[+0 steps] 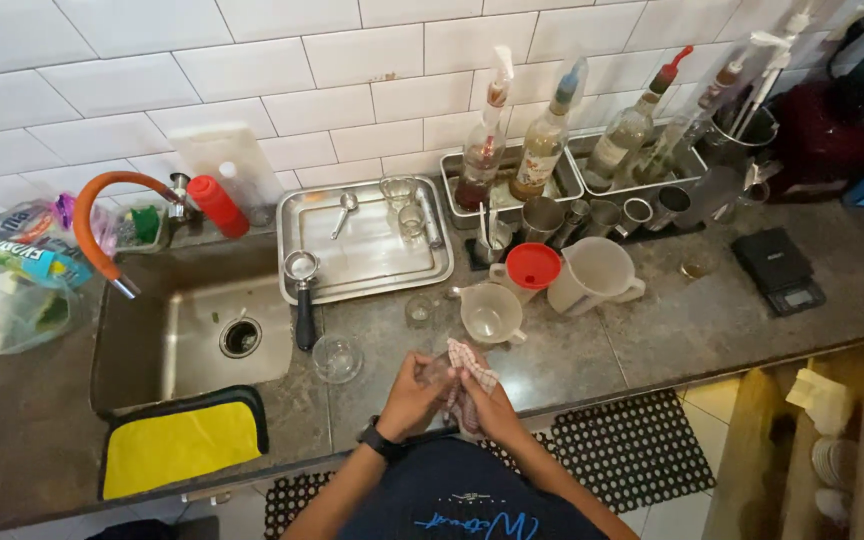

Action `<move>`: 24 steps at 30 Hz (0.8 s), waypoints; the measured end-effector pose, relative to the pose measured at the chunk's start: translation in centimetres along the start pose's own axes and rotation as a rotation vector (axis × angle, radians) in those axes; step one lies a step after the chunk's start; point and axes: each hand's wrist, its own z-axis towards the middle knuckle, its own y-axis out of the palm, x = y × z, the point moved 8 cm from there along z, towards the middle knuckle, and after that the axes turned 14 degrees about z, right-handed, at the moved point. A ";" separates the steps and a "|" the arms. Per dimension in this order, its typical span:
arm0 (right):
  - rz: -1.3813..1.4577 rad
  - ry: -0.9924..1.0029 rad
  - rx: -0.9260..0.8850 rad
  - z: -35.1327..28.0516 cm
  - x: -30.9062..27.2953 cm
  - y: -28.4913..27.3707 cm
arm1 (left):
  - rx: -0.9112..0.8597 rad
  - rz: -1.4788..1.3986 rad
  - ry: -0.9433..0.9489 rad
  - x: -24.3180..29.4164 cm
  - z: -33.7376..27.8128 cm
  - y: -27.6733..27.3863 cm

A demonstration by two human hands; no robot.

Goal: Wiping and drying various drinking glasses with a cloth at a cafe counter.

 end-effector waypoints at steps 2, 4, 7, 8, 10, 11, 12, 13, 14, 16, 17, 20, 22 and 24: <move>0.008 -0.098 -0.045 0.1 0.2 -0.1 | 0.015 0.041 0.003 -0.8 0.4 -0.1; 0.015 -0.195 -0.090 0.2 0.4 -0.5 | 0.030 0.081 0.005 -1.5 0.6 -0.2; -0.001 -0.170 -0.071 0.4 1.8 -1.9 | 0.088 -0.274 0.016 0.8 0.1 -0.8; -0.079 -0.070 0.107 0.2 2.8 -3.4 | 0.172 -0.131 -0.051 3.2 -0.6 -1.5; -0.156 0.028 0.286 -0.8 0.7 -3.3 | 0.254 0.013 -0.116 7.4 -2.1 -2.1; -0.150 0.050 0.337 -1.5 -2.1 -1.9 | 0.265 0.019 -0.088 9.5 -2.8 -2.1; -0.143 0.073 0.388 -2.2 -4.9 -0.6 | 0.275 0.025 -0.060 11.6 -3.5 -2.0; -0.145 0.072 0.387 -1.5 -2.7 -2.4 | 0.276 0.024 -0.059 11.2 -3.6 -2.0; -0.152 0.063 0.385 -0.9 -0.7 -4.3 | 0.261 0.036 -0.086 10.7 -3.7 -1.8; -0.161 0.056 0.380 -0.9 0.4 -4.8 | 0.249 0.046 -0.113 9.1 -3.7 -1.4; -0.173 0.147 0.328 -1.5 0.0 -3.2 | 0.152 0.105 -0.045 8.8 -3.2 -0.4; -0.155 0.066 0.140 -1.1 -2.6 0.5 | 0.038 0.193 0.037 6.1 -2.3 1.4; -0.118 -0.098 0.014 -0.7 -2.7 1.1 | 0.012 0.224 0.040 5.0 -2.1 1.5; -0.106 -0.067 -0.064 -0.3 0.8 -0.5 | 0.045 0.328 0.031 5.1 -1.7 0.5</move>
